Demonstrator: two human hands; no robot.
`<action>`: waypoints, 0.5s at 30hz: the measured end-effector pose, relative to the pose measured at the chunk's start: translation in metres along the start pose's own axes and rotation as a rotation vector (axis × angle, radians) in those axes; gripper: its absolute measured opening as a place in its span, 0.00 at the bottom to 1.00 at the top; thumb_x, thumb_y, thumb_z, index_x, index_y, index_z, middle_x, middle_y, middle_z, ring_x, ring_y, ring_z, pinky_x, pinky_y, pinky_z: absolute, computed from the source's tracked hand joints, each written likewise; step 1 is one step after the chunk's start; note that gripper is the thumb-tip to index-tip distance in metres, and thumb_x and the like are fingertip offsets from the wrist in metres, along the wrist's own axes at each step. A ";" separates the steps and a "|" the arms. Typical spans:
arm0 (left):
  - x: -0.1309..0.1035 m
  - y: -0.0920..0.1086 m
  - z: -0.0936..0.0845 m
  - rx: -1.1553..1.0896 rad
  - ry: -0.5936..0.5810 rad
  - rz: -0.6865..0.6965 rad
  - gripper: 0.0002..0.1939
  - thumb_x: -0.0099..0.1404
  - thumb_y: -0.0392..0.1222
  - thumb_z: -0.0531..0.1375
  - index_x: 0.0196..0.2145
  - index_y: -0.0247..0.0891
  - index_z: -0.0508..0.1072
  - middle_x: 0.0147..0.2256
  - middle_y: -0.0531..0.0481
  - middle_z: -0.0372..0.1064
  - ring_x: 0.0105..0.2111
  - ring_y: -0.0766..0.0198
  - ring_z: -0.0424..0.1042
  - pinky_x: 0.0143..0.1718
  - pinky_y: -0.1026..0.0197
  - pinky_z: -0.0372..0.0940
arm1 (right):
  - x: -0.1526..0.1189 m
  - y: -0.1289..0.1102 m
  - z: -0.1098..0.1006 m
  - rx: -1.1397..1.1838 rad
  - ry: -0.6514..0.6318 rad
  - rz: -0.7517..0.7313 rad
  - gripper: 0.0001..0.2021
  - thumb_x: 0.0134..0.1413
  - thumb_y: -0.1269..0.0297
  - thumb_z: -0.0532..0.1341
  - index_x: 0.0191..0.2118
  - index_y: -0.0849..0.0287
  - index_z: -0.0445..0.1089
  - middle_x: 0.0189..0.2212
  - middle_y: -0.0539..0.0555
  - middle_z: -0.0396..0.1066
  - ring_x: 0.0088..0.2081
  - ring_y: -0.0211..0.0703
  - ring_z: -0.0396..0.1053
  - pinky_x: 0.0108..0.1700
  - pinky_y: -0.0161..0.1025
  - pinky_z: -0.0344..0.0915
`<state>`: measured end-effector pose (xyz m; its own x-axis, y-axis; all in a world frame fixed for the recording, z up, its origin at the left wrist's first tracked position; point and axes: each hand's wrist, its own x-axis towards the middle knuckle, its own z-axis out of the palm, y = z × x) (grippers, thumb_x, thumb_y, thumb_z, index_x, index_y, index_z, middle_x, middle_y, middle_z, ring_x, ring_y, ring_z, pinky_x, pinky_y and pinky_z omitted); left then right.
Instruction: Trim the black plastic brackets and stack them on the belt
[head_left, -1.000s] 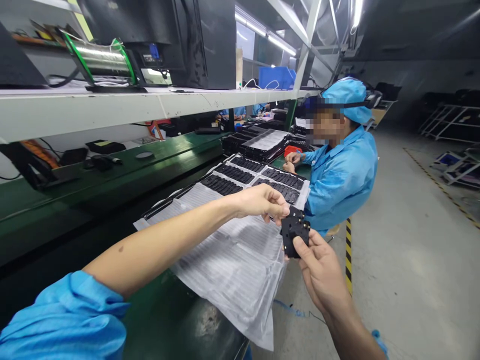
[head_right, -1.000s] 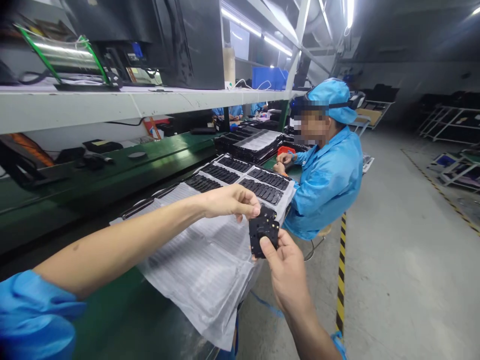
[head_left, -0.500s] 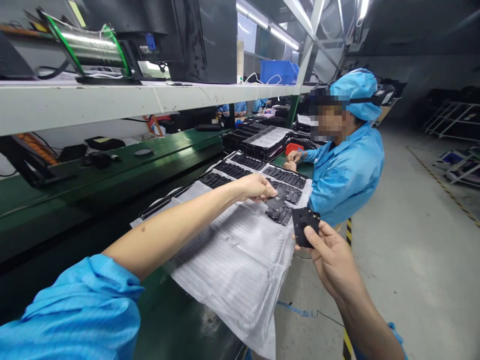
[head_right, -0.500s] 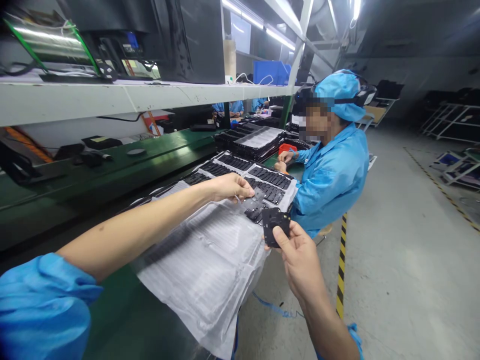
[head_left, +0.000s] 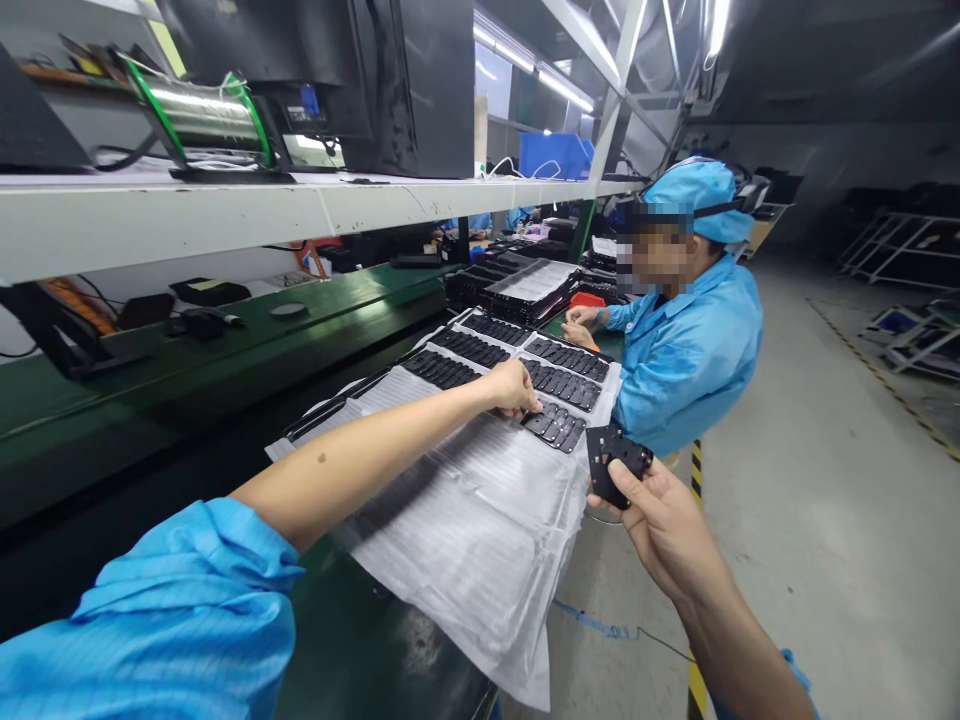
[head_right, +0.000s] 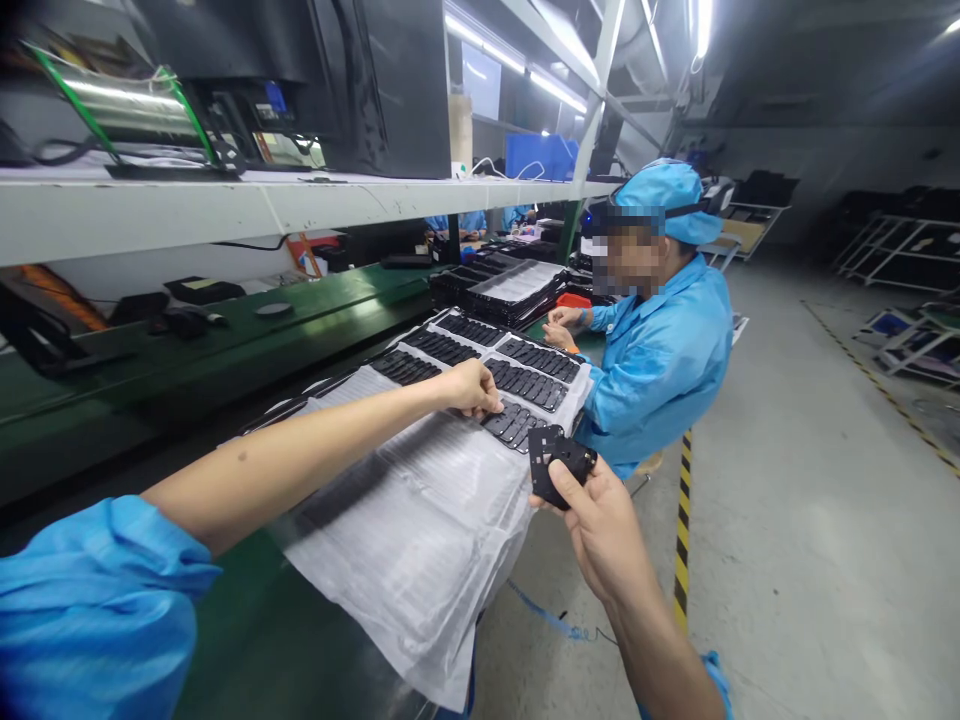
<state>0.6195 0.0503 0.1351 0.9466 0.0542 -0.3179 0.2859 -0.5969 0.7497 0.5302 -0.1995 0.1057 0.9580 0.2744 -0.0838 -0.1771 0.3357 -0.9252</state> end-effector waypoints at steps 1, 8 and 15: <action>-0.005 0.002 -0.001 -0.028 0.008 0.024 0.11 0.70 0.39 0.70 0.33 0.31 0.75 0.28 0.53 0.73 0.23 0.69 0.71 0.26 0.66 0.68 | 0.002 -0.001 0.001 0.002 0.002 -0.009 0.24 0.40 0.55 0.83 0.43 0.56 0.79 0.45 0.54 0.80 0.39 0.43 0.75 0.31 0.37 0.80; -0.055 0.017 -0.005 -0.330 -0.190 0.277 0.14 0.68 0.47 0.71 0.32 0.32 0.77 0.30 0.48 0.78 0.28 0.67 0.77 0.29 0.65 0.68 | 0.031 0.003 0.033 0.031 0.007 -0.104 0.26 0.39 0.57 0.82 0.46 0.54 0.78 0.46 0.52 0.82 0.40 0.44 0.76 0.29 0.35 0.75; -0.032 0.007 -0.031 -0.323 -0.120 0.309 0.11 0.67 0.40 0.71 0.29 0.34 0.76 0.25 0.54 0.74 0.26 0.69 0.74 0.29 0.66 0.64 | 0.054 0.007 0.038 0.089 0.001 -0.095 0.19 0.43 0.57 0.81 0.39 0.56 0.77 0.33 0.49 0.79 0.33 0.41 0.76 0.28 0.34 0.74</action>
<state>0.5958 0.0690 0.1680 0.9762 -0.1917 -0.1019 0.0430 -0.2893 0.9563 0.5724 -0.1483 0.1085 0.9717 0.2363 0.0023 -0.1046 0.4388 -0.8925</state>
